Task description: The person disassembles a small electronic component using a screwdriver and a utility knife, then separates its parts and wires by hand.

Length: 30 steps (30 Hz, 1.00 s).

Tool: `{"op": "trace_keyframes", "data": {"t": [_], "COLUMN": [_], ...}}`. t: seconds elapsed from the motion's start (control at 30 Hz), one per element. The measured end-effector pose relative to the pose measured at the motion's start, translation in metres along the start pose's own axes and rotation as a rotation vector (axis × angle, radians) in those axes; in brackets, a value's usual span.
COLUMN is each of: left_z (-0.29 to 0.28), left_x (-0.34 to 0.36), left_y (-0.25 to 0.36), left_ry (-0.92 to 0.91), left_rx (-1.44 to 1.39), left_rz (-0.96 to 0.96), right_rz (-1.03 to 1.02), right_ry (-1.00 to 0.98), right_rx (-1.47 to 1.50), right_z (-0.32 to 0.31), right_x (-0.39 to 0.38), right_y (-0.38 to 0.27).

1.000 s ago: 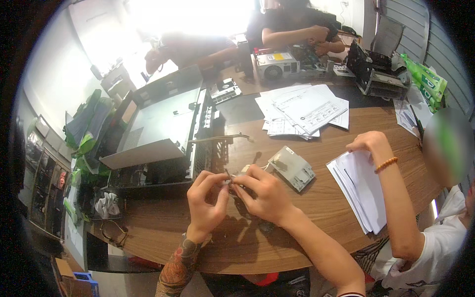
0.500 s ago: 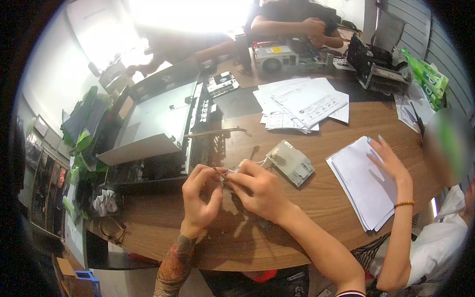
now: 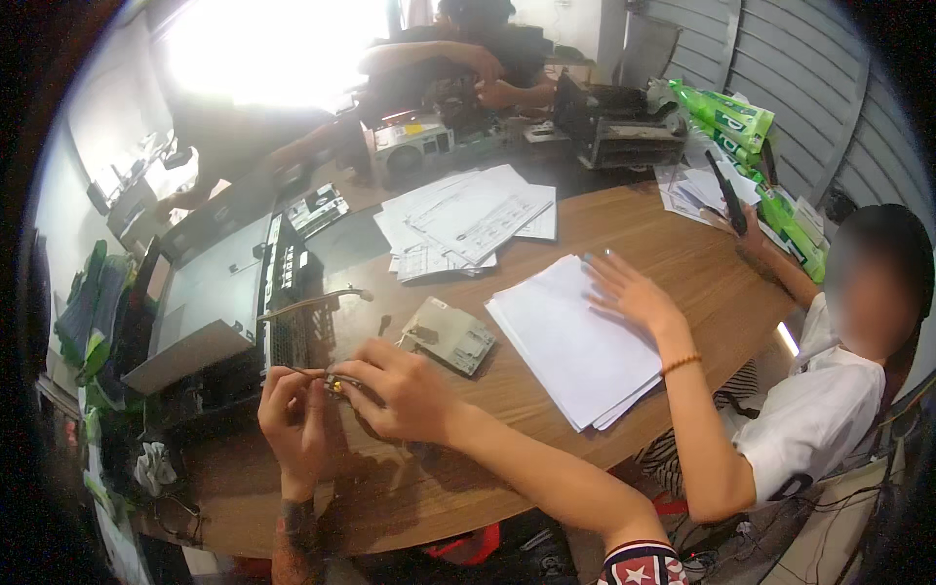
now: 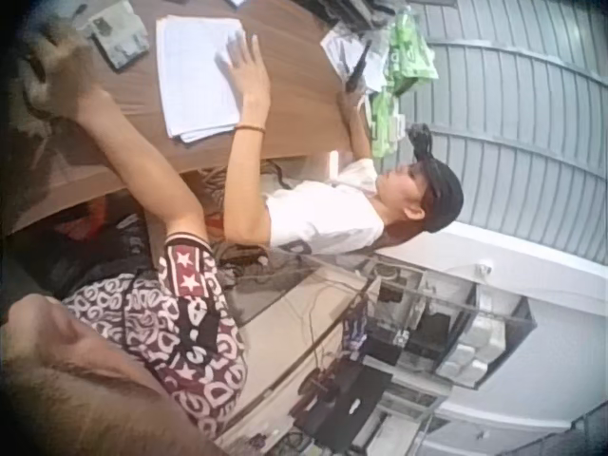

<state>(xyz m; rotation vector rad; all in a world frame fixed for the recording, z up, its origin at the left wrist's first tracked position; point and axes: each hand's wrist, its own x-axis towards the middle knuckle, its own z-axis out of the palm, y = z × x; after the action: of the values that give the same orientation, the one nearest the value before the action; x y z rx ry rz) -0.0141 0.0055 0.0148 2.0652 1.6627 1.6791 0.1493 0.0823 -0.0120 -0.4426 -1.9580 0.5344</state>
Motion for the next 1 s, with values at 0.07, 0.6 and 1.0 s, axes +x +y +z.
{"op": "trace_keyframes", "data": {"t": [0.07, 0.6, 1.0], "left_z": [0.001, -0.004, -0.004], "left_x": [0.0, -0.002, -0.003], "left_y": [-0.001, -0.003, -0.004], "left_ry": [0.019, -0.015, -0.034], "left_rx": [-0.036, 0.003, 0.006], "left_rz": [-0.067, -0.096, -0.078], "right_rz": [0.0, -0.023, -0.1], "right_ry": [0.01, 0.02, 0.059], "right_rx": [-0.037, -0.07, -0.23], "right_z": [-0.002, -0.001, -0.02], "right_x": [0.001, 0.0, 0.01], "right_y": [0.002, 0.004, 0.003]}}
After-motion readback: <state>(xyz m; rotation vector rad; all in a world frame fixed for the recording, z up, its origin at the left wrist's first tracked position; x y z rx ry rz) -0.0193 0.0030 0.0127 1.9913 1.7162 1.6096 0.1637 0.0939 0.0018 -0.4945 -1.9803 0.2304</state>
